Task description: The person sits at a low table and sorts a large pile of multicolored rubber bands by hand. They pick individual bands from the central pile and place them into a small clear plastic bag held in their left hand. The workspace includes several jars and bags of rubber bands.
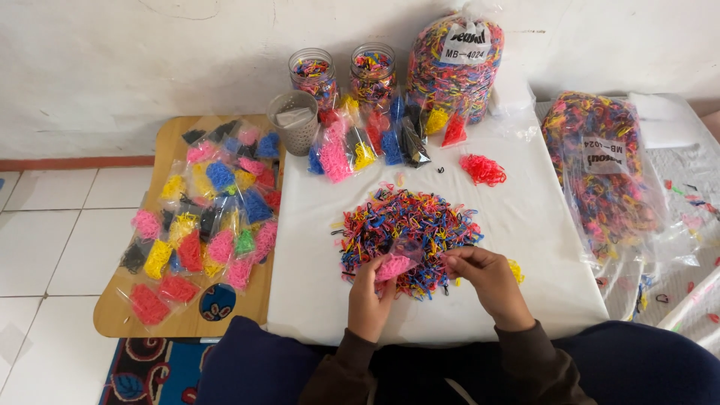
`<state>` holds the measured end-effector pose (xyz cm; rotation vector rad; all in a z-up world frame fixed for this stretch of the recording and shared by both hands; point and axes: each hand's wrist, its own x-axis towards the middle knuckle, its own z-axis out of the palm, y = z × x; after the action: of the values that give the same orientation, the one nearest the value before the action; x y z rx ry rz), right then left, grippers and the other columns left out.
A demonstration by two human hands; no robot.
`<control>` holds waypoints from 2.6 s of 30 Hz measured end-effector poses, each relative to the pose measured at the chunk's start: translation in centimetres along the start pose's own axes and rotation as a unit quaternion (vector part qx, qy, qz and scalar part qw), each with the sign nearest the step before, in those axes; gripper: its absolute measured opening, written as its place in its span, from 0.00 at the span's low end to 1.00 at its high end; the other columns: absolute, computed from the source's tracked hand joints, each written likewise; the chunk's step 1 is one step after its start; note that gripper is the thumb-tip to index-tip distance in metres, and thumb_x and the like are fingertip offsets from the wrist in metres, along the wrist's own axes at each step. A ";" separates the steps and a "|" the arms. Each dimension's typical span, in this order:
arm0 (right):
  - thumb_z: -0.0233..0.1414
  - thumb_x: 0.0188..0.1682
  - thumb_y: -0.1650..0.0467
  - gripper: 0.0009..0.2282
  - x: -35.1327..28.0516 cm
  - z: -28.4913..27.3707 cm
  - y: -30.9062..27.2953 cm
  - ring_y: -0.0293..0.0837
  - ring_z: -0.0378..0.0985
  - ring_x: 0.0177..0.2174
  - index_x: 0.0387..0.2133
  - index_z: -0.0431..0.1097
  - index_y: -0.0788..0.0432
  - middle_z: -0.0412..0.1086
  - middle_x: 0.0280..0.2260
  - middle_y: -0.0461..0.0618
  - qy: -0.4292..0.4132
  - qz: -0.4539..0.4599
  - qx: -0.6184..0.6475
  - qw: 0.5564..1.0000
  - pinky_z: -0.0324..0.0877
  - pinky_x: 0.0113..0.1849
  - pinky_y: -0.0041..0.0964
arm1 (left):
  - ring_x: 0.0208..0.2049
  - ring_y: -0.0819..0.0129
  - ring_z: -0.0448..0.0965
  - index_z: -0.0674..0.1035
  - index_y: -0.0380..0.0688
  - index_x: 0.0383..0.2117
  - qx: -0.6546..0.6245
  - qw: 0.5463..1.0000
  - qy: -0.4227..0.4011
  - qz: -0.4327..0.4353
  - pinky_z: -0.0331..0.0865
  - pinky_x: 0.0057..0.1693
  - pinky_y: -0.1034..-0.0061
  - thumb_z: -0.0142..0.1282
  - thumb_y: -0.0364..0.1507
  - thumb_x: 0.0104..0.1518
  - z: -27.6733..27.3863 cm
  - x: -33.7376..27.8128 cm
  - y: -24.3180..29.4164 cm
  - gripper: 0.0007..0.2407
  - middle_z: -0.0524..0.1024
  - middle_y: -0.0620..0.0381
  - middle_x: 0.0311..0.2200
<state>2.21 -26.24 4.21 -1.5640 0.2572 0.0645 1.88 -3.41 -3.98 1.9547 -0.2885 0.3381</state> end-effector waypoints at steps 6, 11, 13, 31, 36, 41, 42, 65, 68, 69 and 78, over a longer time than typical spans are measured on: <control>0.62 0.46 0.75 0.06 -1.6 1.9 -5.9 0.38 0.77 0.28 0.35 0.81 0.64 0.78 0.27 0.51 0.031 -0.093 -0.096 0.991 0.76 0.32 0.31 | 0.52 0.57 0.78 0.74 0.42 0.54 -0.018 0.999 -0.029 -0.009 0.72 0.56 0.67 0.53 0.26 0.61 -0.4 0.1 1.2 0.14 0.77 0.50 0.51; 0.61 0.45 0.73 0.07 -1.5 3.9 -8.0 0.40 0.82 0.38 0.37 0.81 0.58 0.81 0.36 0.49 -0.045 -0.308 -0.276 0.909 0.77 0.42 0.32 | 0.54 0.58 0.76 0.74 0.42 0.56 -0.018 0.998 -0.047 -0.043 0.69 0.58 0.66 0.51 0.28 0.61 -0.5 0.1 1.4 0.16 0.76 0.51 0.53; 0.62 0.45 0.71 0.09 -1.4 4.3 -7.9 0.43 0.83 0.43 0.39 0.81 0.58 0.81 0.38 0.49 -0.064 -0.349 -0.300 0.886 0.77 0.48 0.35 | 0.55 0.59 0.76 0.74 0.42 0.56 -0.014 0.998 -0.048 -0.042 0.69 0.58 0.66 0.50 0.28 0.61 -0.6 0.0 1.4 0.16 0.76 0.51 0.53; 0.64 0.42 0.65 0.14 3.0 -2.5 4.6 0.40 0.76 0.30 0.42 0.81 0.49 0.79 0.37 0.44 -0.013 -0.066 -0.423 0.904 0.71 0.37 0.36 | 0.48 0.59 0.85 0.71 0.41 0.58 -0.216 0.968 0.029 -0.125 0.82 0.52 0.70 0.61 0.34 0.58 0.6 -0.4 -0.9 0.22 0.79 0.46 0.50; 0.60 0.48 0.71 0.02 3.8 -0.5 3.5 0.39 0.78 0.29 0.29 0.79 0.55 0.79 0.31 0.43 -0.007 -0.112 -0.337 0.935 0.71 0.34 0.34 | 0.46 0.61 0.86 0.70 0.42 0.60 -0.184 0.970 0.025 -0.155 0.82 0.51 0.73 0.61 0.37 0.57 0.9 -0.5 -1.5 0.25 0.79 0.48 0.51; 0.61 0.49 0.70 0.05 2.4 1.5 -2.8 0.37 0.76 0.29 0.34 0.80 0.60 0.77 0.27 0.47 0.010 0.020 -0.165 0.986 0.72 0.36 0.31 | 0.45 0.63 0.86 0.70 0.43 0.59 -0.176 0.970 0.017 -0.167 0.82 0.50 0.74 0.61 0.36 0.56 0.6 -0.4 -0.8 0.25 0.80 0.49 0.49; 0.60 0.49 0.73 0.05 2.4 1.6 -3.2 0.39 0.79 0.32 0.35 0.79 0.63 0.79 0.30 0.49 0.007 0.034 -0.106 0.994 0.76 0.39 0.32 | 0.46 0.63 0.85 0.70 0.42 0.59 -0.178 0.970 0.019 -0.165 0.82 0.50 0.74 0.62 0.36 0.56 0.7 -0.4 -0.9 0.25 0.79 0.48 0.50; 0.56 0.52 0.71 0.10 2.4 1.5 -2.7 0.35 0.74 0.36 0.43 0.82 0.59 0.77 0.40 0.45 0.012 -0.006 -0.143 0.990 0.68 0.38 0.28 | 0.47 0.59 0.82 0.72 0.40 0.55 -0.066 0.994 0.022 -0.081 0.80 0.47 0.73 0.59 0.34 0.59 0.9 -0.6 -1.3 0.19 0.78 0.49 0.48; 0.56 0.52 0.71 0.10 2.1 1.4 -2.9 0.34 0.72 0.31 0.44 0.82 0.56 0.76 0.30 0.44 0.016 0.016 -0.152 0.988 0.67 0.36 0.27 | 0.49 0.59 0.81 0.72 0.40 0.56 -0.058 0.996 0.020 -0.065 0.79 0.49 0.73 0.59 0.32 0.60 0.9 -0.5 -1.1 0.19 0.78 0.49 0.48; 0.56 0.51 0.71 0.11 2.0 1.4 -3.0 0.34 0.70 0.28 0.45 0.83 0.56 0.73 0.24 0.45 0.019 0.032 -0.147 0.988 0.67 0.35 0.27 | 0.48 0.60 0.82 0.72 0.40 0.55 -0.063 0.996 0.019 -0.063 0.79 0.48 0.74 0.59 0.30 0.60 0.9 -0.5 -1.0 0.19 0.78 0.49 0.48; 0.60 0.48 0.75 0.01 1.8 1.1 -2.2 0.40 0.78 0.28 0.31 0.77 0.62 0.75 0.25 0.51 0.015 -0.021 -0.009 1.000 0.74 0.36 0.33 | 0.50 0.57 0.81 0.71 0.42 0.57 -0.073 0.996 -0.002 -0.054 0.81 0.47 0.74 0.58 0.28 0.60 0.8 -0.5 -0.8 0.19 0.76 0.46 0.51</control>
<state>4.52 -25.38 6.04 -1.5880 0.2468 0.0102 1.78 -3.82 -5.19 1.8184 -0.2028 0.2348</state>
